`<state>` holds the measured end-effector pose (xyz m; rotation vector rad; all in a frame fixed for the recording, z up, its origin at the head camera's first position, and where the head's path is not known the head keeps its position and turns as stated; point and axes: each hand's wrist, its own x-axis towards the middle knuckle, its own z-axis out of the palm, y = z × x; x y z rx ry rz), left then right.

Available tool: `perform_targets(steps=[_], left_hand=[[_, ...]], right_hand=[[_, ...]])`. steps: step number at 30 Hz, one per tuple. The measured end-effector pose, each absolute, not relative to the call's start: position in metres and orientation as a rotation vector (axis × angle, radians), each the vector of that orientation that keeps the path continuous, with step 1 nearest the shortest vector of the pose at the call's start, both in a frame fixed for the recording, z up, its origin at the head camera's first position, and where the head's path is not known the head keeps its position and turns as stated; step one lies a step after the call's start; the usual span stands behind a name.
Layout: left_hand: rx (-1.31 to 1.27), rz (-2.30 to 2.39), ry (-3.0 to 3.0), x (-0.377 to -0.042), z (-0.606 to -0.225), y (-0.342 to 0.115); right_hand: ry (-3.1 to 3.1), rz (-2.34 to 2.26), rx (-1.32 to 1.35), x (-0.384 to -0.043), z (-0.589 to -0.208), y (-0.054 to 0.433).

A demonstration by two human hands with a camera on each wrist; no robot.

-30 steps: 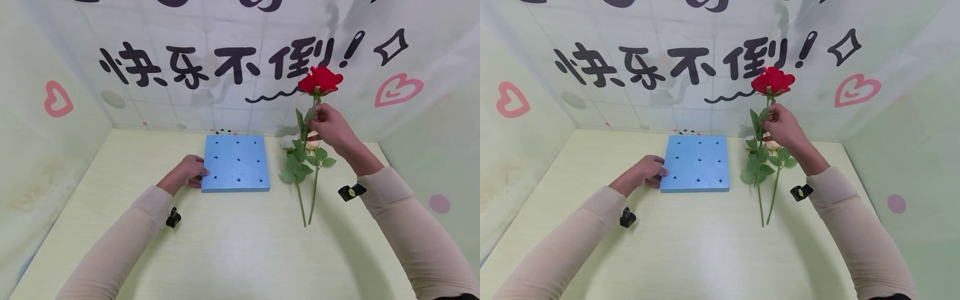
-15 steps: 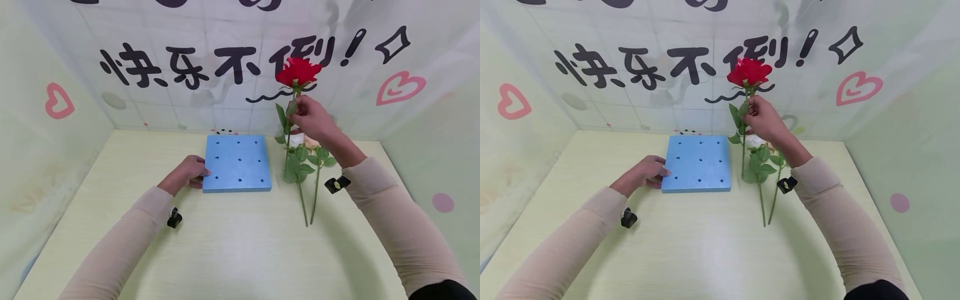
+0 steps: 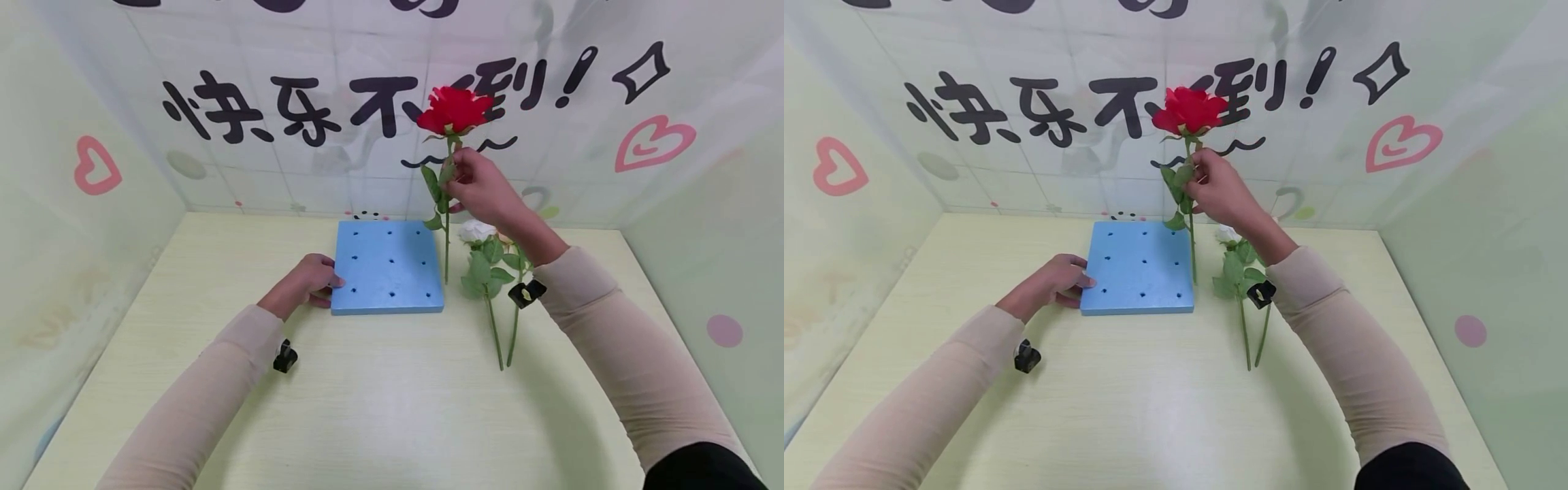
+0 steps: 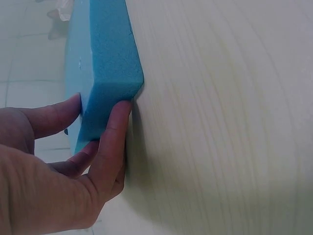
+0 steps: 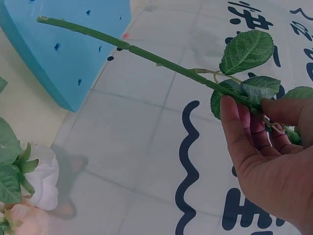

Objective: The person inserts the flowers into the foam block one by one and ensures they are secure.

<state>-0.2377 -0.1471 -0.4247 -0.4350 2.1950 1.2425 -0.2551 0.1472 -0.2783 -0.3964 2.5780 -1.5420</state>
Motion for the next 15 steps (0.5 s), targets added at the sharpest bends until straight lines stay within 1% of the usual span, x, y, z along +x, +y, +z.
perform_targets(steps=[15], left_hand=[[-0.400, 1.250, 2.211, -0.238, -0.426, -0.148]], right_hand=[[2.555, -1.517, -0.464, -0.268, -0.277, 0.104]])
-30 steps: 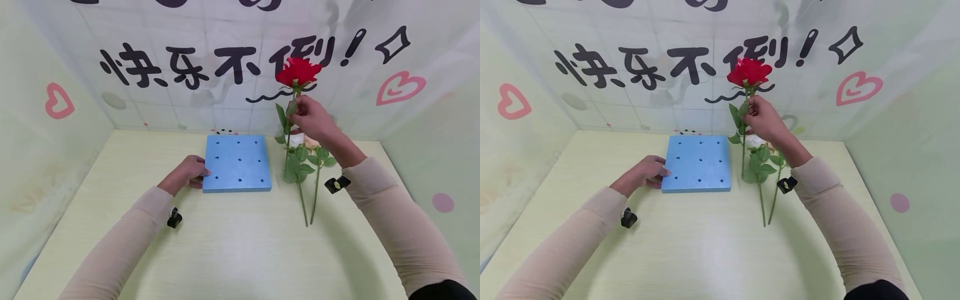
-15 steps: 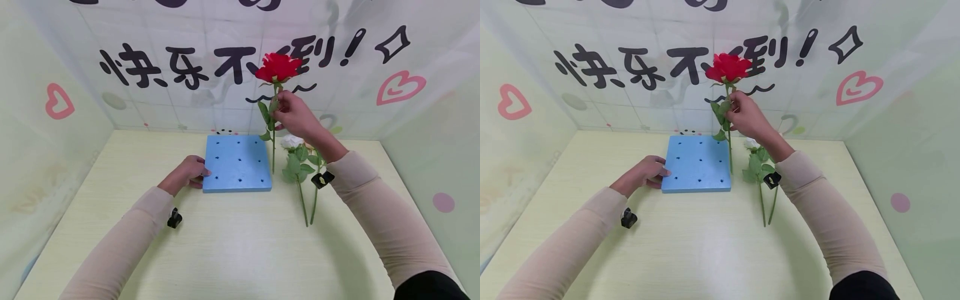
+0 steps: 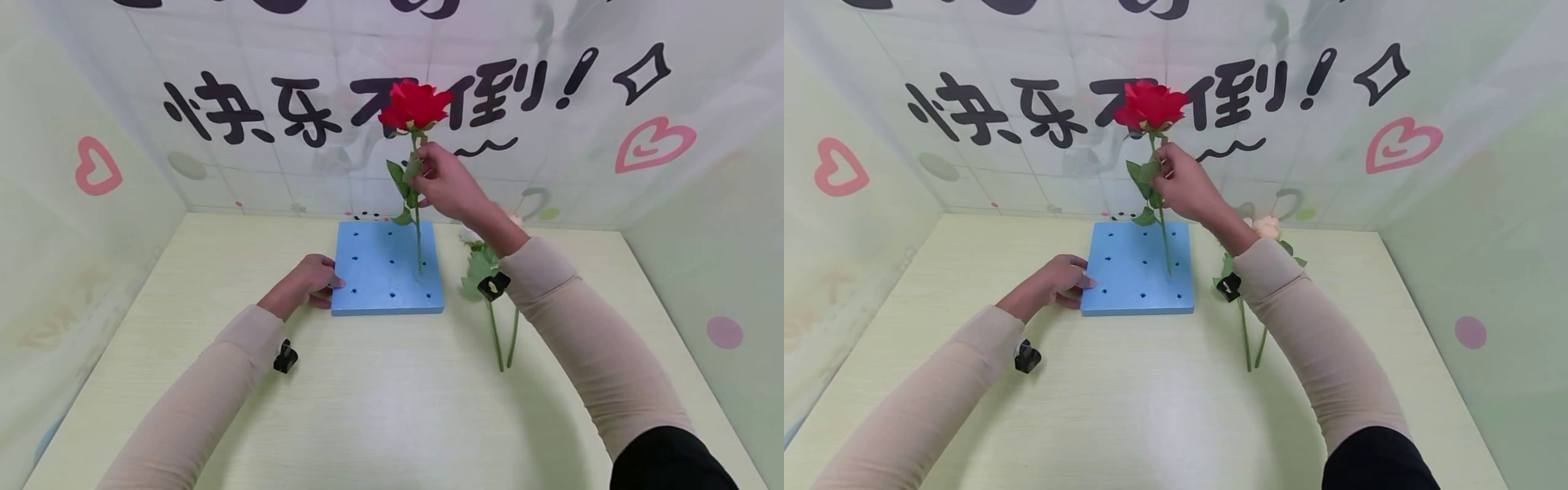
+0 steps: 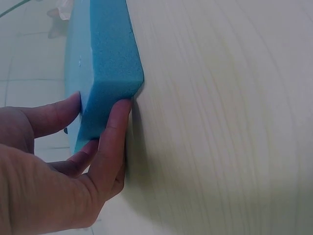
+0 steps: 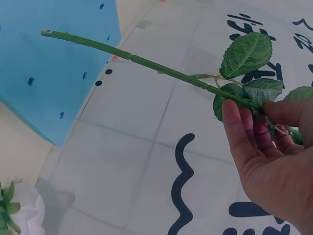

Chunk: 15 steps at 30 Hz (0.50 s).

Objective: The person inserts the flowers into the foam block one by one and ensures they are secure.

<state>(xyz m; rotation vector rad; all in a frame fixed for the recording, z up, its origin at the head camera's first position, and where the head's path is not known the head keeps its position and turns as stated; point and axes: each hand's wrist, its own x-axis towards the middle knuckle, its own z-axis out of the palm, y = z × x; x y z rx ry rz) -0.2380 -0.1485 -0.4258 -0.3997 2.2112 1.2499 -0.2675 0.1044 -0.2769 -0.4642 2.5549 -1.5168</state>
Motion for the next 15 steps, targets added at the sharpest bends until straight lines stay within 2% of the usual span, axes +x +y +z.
perform_targets(steps=[15], left_hand=[[-0.396, 1.269, 2.201, -0.236, -0.425, -0.150]], right_hand=[[2.672, -1.462, -0.625, -0.279, -0.277, 0.068]])
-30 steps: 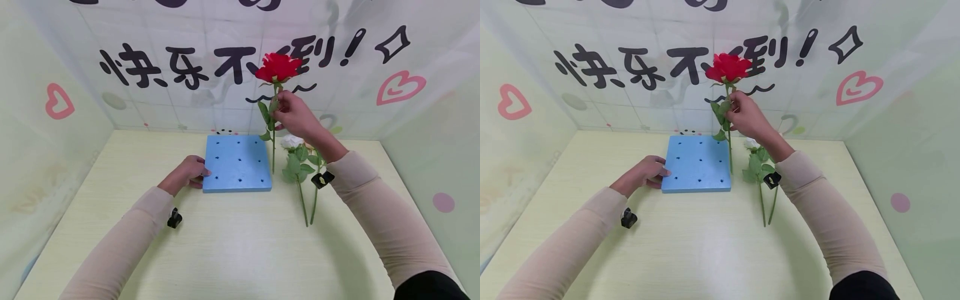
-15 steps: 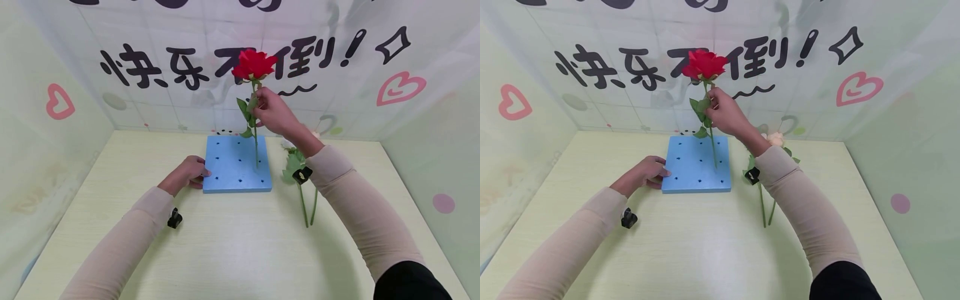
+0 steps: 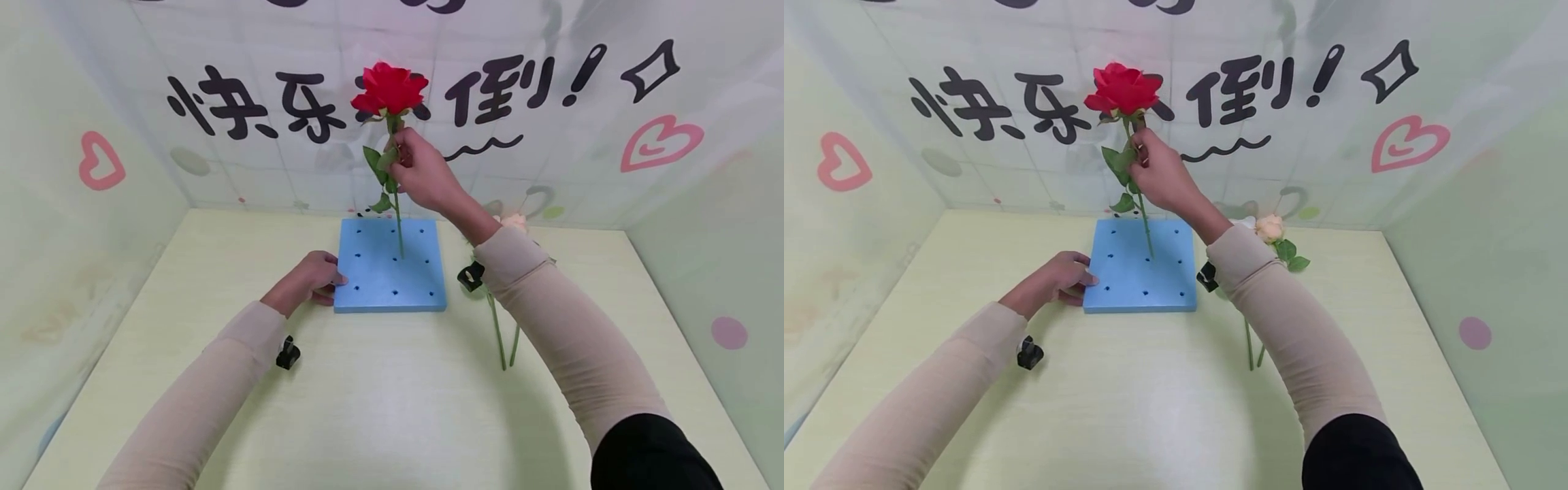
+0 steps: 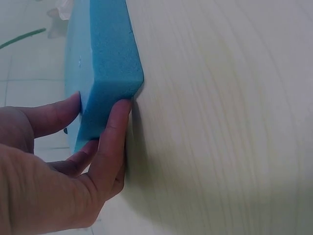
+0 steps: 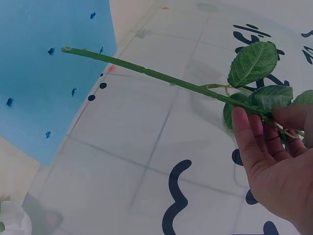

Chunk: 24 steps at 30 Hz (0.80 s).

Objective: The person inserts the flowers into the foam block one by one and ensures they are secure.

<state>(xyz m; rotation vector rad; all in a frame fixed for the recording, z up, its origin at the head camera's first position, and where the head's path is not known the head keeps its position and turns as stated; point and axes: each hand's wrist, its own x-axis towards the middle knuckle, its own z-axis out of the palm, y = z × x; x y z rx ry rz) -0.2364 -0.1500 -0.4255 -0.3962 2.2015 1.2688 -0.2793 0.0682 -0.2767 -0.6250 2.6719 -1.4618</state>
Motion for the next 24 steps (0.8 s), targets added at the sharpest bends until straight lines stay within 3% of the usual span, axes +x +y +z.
perform_targets(steps=[24], left_hand=[[-0.413, 1.248, 2.200, -0.237, -0.422, -0.145]], right_hand=[[2.717, -1.515, -0.641, -0.297, -0.280, 0.047]])
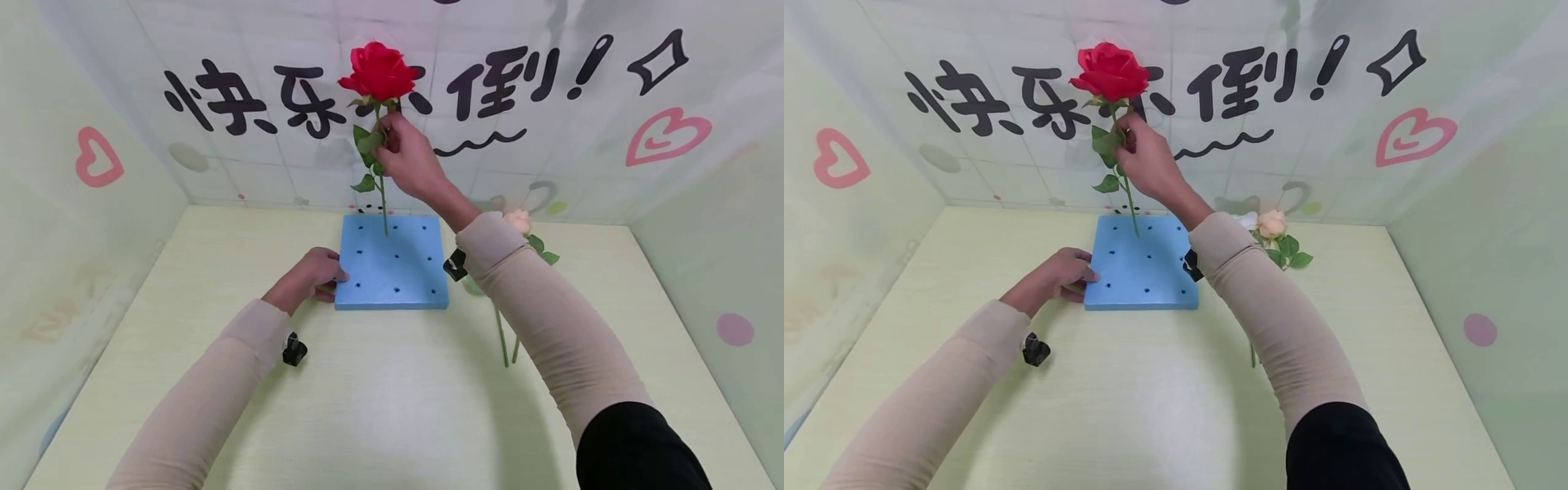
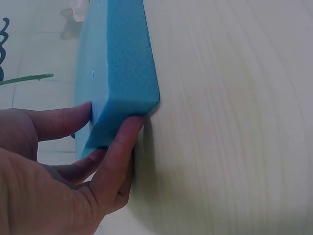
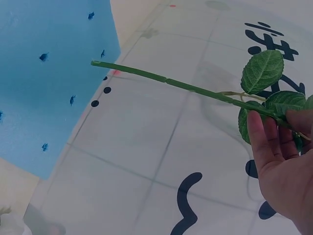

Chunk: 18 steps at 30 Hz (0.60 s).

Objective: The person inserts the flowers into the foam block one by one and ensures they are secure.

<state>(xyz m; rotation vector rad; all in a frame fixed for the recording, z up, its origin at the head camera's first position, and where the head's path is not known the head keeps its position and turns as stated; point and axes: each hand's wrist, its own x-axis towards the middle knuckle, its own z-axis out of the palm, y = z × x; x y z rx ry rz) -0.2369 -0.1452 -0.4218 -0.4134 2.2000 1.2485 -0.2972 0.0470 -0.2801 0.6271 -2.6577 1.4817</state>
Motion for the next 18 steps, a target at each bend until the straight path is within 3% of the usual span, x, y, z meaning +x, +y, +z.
perform_targets(steps=[18], left_hand=[[-0.405, 1.274, 2.201, -0.237, -0.422, -0.144]], right_hand=[[-2.621, 1.573, 0.580, -0.310, -0.294, 0.023]])
